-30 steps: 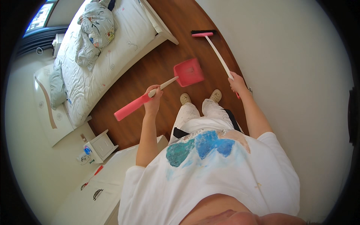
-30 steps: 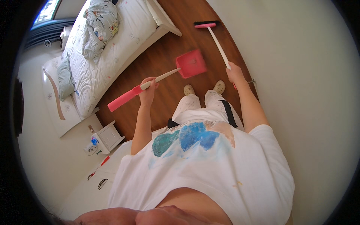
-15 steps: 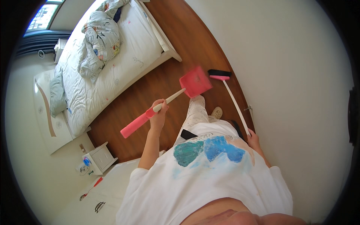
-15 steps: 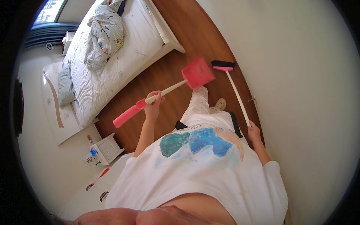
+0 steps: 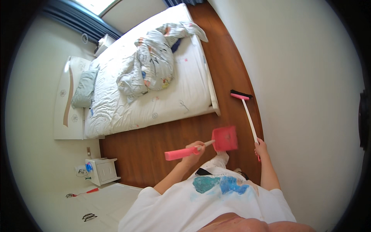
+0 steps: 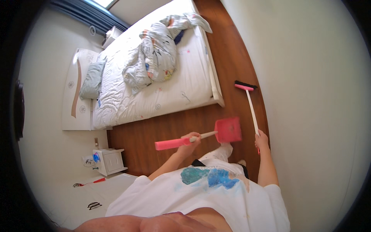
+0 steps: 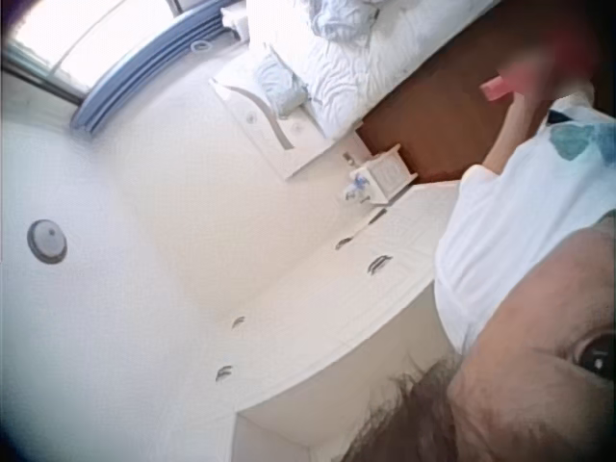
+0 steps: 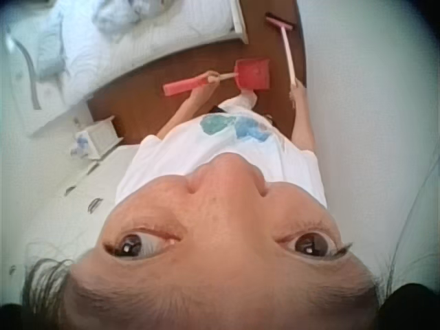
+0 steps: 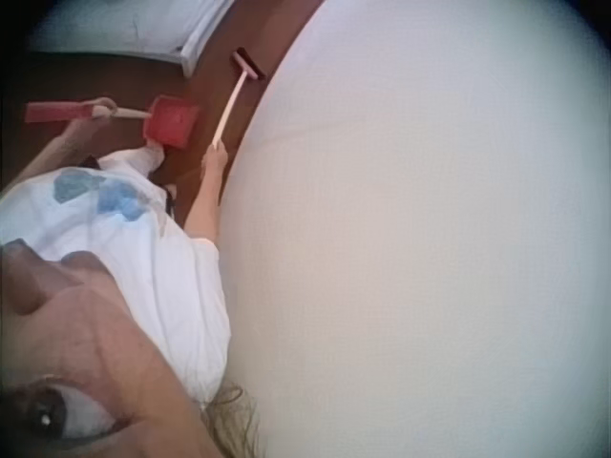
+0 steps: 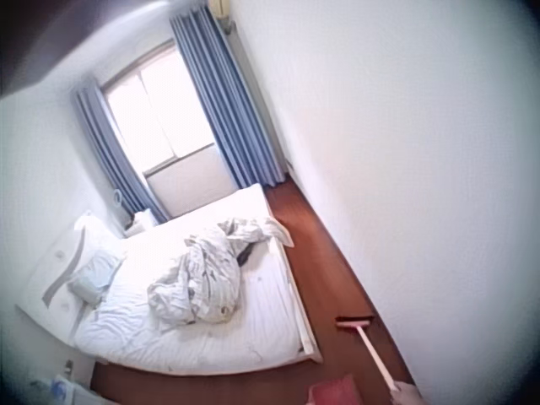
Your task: The person sweeps the floor of a bedroom using a broom and dustpan, reaching under a bed and around furniture, and opens and closes curtains.
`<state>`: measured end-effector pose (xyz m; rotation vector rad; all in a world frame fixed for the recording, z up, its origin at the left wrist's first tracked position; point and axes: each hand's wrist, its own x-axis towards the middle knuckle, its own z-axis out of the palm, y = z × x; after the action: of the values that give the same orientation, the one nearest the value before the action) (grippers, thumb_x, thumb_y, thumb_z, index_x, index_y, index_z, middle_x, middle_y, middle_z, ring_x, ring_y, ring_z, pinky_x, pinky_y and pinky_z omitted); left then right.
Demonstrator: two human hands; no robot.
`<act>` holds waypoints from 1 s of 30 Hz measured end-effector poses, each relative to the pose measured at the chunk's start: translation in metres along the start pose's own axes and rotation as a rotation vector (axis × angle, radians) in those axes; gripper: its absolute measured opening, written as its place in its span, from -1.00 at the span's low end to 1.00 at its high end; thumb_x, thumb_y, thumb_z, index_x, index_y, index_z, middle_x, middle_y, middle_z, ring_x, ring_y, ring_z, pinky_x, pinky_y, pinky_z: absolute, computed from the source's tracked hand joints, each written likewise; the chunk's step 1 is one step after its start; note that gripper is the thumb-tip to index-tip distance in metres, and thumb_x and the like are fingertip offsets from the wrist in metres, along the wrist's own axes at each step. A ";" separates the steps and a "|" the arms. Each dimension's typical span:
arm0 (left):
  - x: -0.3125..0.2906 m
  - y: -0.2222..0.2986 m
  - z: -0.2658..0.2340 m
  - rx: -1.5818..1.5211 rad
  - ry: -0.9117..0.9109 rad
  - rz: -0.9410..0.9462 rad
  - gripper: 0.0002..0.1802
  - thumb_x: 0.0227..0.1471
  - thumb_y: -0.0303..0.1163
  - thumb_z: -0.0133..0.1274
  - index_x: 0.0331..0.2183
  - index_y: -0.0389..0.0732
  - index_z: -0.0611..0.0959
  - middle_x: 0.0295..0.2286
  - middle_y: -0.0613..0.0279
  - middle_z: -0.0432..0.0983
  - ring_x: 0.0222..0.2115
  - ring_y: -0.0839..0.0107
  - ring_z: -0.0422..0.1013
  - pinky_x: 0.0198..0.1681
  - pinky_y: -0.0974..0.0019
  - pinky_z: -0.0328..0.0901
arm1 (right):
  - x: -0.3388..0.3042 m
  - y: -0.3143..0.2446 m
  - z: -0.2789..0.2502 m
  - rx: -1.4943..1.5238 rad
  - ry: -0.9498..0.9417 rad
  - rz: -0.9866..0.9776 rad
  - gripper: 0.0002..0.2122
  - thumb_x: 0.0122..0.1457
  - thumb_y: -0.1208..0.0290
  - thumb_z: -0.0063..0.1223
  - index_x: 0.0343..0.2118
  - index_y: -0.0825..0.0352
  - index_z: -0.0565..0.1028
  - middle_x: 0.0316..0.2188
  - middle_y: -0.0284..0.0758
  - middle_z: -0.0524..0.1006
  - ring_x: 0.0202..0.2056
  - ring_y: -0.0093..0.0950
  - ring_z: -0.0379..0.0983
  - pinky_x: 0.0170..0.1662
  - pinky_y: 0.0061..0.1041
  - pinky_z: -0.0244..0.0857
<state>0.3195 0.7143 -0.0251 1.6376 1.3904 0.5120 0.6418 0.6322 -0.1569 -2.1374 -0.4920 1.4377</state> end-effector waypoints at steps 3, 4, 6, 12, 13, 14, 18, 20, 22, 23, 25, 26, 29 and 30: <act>0.012 -0.005 -0.007 -0.013 0.010 0.067 -0.86 -0.18 -0.39 0.00 -0.48 -0.25 0.50 -0.62 0.24 0.41 -0.60 0.55 0.34 -0.53 0.48 0.24 | -0.019 -0.029 0.000 0.048 -0.093 -0.046 -0.66 0.05 0.46 -0.26 -0.06 0.19 0.22 -0.80 -0.37 0.26 -0.84 -0.60 0.14 -0.79 -0.59 0.08; 0.016 -0.006 -0.008 -0.033 0.006 0.071 -0.86 -0.18 -0.39 0.01 -0.48 -0.25 0.50 -0.62 0.22 0.42 -0.60 0.53 0.34 -0.53 0.47 0.24 | -0.028 -0.023 -0.004 0.038 -0.089 -0.052 -0.66 0.04 0.48 -0.26 -0.06 0.19 0.23 -0.80 -0.38 0.26 -0.84 -0.61 0.13 -0.79 -0.60 0.08; 0.028 -0.014 -0.009 -0.044 -0.006 0.056 -0.87 -0.18 -0.41 0.02 -0.48 -0.24 0.50 -0.62 0.23 0.41 -0.61 0.52 0.34 -0.54 0.48 0.24 | -0.055 -0.003 -0.013 -0.008 -0.051 -0.027 -0.67 0.04 0.49 -0.25 -0.07 0.21 0.25 -0.78 -0.39 0.28 -0.83 -0.62 0.14 -0.78 -0.61 0.09; 0.040 -0.001 -0.014 -0.154 0.011 0.002 -0.92 -0.19 -0.45 0.02 -0.52 -0.24 0.52 -0.65 0.27 0.39 -0.64 0.58 0.30 -0.58 0.53 0.22 | -0.097 0.080 -0.032 -0.112 -0.004 -0.058 -0.70 0.01 0.54 -0.22 -0.13 0.27 0.32 -0.65 -0.34 0.37 -0.74 -0.66 0.20 -0.72 -0.65 0.13; 0.042 -0.006 -0.011 -0.116 0.037 0.023 -0.92 -0.19 -0.45 0.02 -0.52 -0.24 0.52 -0.65 0.28 0.39 -0.64 0.59 0.30 -0.58 0.53 0.22 | -0.081 0.096 -0.034 -0.274 0.081 -0.454 -0.70 0.00 0.55 -0.22 -0.14 0.28 0.32 -0.67 -0.36 0.36 -0.75 -0.66 0.19 -0.73 -0.65 0.11; 0.044 -0.013 -0.007 -0.075 0.063 0.046 -0.92 -0.19 -0.45 0.02 -0.52 -0.24 0.52 -0.65 0.29 0.39 -0.64 0.60 0.30 -0.58 0.53 0.22 | -0.063 0.114 -0.032 -0.435 0.159 -0.852 -0.69 -0.01 0.56 -0.22 -0.14 0.29 0.32 -0.69 -0.37 0.35 -0.77 -0.66 0.18 -0.74 -0.65 0.09; 0.041 -0.024 0.005 -0.101 0.088 -0.023 -0.90 -0.18 -0.46 0.02 -0.48 -0.24 0.51 -0.65 0.31 0.39 -0.62 0.62 0.31 -0.56 0.56 0.23 | -0.012 0.068 -0.018 -0.166 -0.014 -0.120 -0.70 0.00 0.56 -0.24 -0.15 0.22 0.33 -0.79 -0.40 0.28 -0.83 -0.64 0.12 -0.81 -0.60 0.00; 0.040 -0.018 0.010 -0.118 0.086 -0.078 -0.89 -0.17 -0.46 0.02 -0.47 -0.24 0.51 -0.65 0.30 0.39 -0.62 0.62 0.32 -0.56 0.56 0.24 | 0.012 -0.009 -0.006 -0.091 -0.025 0.048 -0.70 0.00 0.55 -0.24 -0.15 0.20 0.33 -0.79 -0.39 0.28 -0.82 -0.62 0.13 -0.79 -0.59 0.02; 0.041 -0.013 0.017 -0.127 0.077 -0.129 -0.88 -0.17 -0.46 0.02 -0.46 -0.25 0.51 -0.65 0.30 0.39 -0.61 0.62 0.32 -0.55 0.57 0.24 | 0.056 -0.051 0.000 -0.091 -0.030 -0.038 -0.70 0.00 0.52 -0.21 -0.14 0.23 0.31 -0.74 -0.34 0.33 -0.77 -0.57 0.20 -0.73 -0.57 0.10; 0.041 -0.011 0.021 -0.123 0.086 -0.106 -0.88 -0.16 -0.46 0.01 -0.45 -0.26 0.51 -0.64 0.30 0.40 -0.62 0.62 0.32 -0.55 0.57 0.24 | 0.075 -0.070 0.002 -0.100 -0.034 -0.088 -0.69 -0.01 0.51 -0.20 -0.13 0.25 0.31 -0.71 -0.31 0.35 -0.75 -0.55 0.24 -0.70 -0.56 0.14; 0.043 -0.003 0.027 -0.103 0.105 -0.069 -0.87 -0.16 -0.46 0.00 -0.44 -0.28 0.50 -0.64 0.28 0.40 -0.61 0.61 0.33 -0.55 0.57 0.25 | 0.090 -0.094 0.003 -0.102 -0.036 -0.132 -0.68 -0.01 0.49 -0.17 -0.12 0.28 0.30 -0.65 -0.26 0.40 -0.70 -0.50 0.31 -0.64 -0.54 0.21; 0.046 0.000 0.030 -0.104 0.095 -0.079 -0.87 -0.16 -0.46 0.00 -0.44 -0.28 0.50 -0.64 0.28 0.40 -0.61 0.61 0.33 -0.55 0.57 0.25 | 0.085 -0.095 -0.001 -0.104 -0.036 -0.118 -0.68 -0.01 0.49 -0.17 -0.12 0.28 0.30 -0.65 -0.26 0.40 -0.70 -0.50 0.31 -0.64 -0.54 0.21; 0.050 0.005 0.037 -0.123 0.145 -0.149 -0.86 -0.15 -0.47 0.00 -0.43 -0.28 0.50 -0.63 0.30 0.40 -0.61 0.61 0.33 -0.54 0.57 0.24 | 0.059 -0.087 -0.020 0.079 -0.094 -0.086 -0.65 0.02 0.48 -0.22 -0.07 0.21 0.23 -0.80 -0.42 0.24 -0.85 -0.63 0.10 -0.81 -0.63 0.02; 0.054 0.008 0.039 -0.129 0.143 -0.158 -0.86 -0.15 -0.47 0.00 -0.43 -0.28 0.50 -0.63 0.30 0.40 -0.61 0.61 0.33 -0.54 0.57 0.24 | 0.041 -0.074 -0.033 0.070 -0.093 -0.054 -0.66 0.03 0.48 -0.23 -0.07 0.19 0.24 -0.80 -0.43 0.24 -0.85 -0.64 0.09 -0.81 -0.63 0.00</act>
<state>0.3698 0.7506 -0.0507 1.3979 1.5445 0.6222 0.6862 0.7069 -0.1332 -1.9950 -0.5222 1.5077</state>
